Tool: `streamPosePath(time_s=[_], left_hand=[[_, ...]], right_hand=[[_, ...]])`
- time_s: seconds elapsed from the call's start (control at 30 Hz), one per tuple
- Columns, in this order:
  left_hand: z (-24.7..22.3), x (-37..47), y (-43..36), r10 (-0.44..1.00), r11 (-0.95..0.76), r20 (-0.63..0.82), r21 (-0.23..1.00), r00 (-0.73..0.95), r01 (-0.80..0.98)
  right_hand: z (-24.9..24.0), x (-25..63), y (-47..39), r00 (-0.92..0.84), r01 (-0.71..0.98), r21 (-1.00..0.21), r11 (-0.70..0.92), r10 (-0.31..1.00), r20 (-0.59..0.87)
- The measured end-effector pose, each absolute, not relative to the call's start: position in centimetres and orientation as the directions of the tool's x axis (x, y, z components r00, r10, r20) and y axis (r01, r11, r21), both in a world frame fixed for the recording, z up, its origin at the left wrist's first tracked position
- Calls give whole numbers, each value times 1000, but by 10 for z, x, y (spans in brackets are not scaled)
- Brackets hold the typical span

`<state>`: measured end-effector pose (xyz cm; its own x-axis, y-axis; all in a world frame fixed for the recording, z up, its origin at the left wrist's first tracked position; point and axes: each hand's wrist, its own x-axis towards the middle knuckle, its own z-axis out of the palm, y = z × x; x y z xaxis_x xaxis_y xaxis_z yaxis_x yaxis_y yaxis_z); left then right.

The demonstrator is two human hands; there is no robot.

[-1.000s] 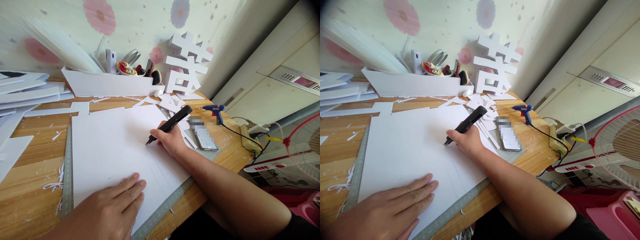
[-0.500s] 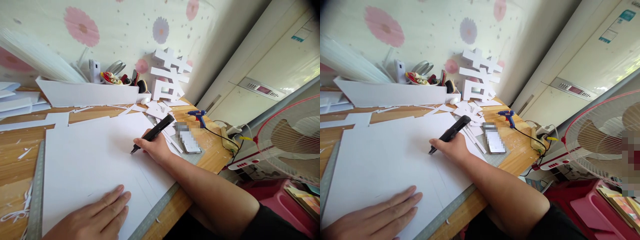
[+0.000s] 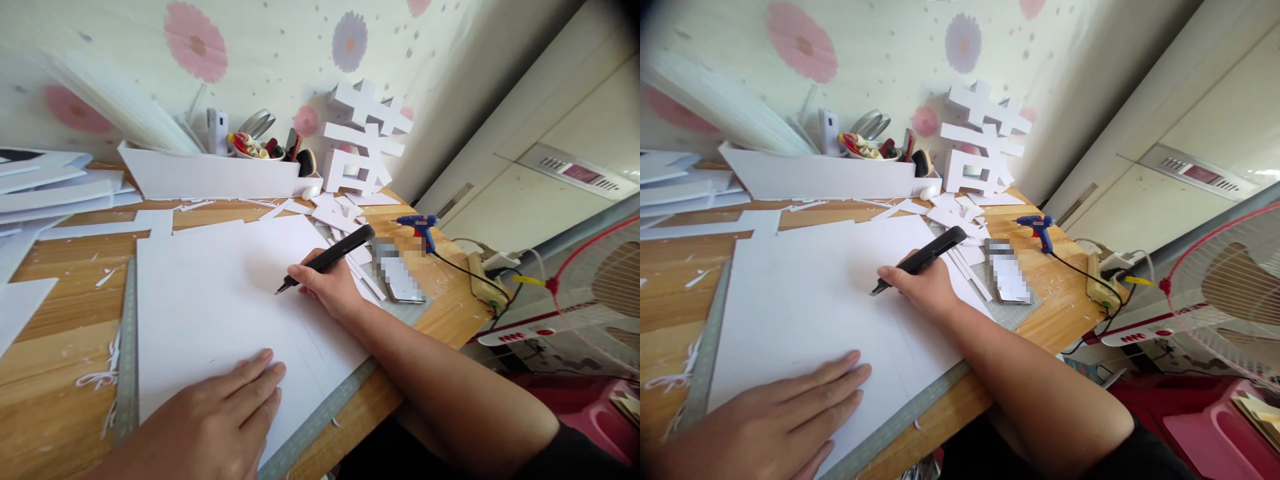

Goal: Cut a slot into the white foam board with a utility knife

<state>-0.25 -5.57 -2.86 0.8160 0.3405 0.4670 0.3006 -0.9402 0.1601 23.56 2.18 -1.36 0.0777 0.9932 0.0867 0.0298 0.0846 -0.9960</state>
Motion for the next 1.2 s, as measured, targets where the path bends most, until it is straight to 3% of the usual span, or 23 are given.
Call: streamPosePath(time_s=[0.2,1.0,1.2], left_hand=[[-11,7,-55,348,-937,448,125,823,328],[-7,4,-61,431,-902,350,185,832,390],[-5,3,-61,384,-923,336,157,860,351]], right_hand=[[-14,236,21,79,69,-993,94,992,99],[-5,232,18,51,182,-981,73,995,84],[-2,231,20,48,231,-970,75,995,88]])
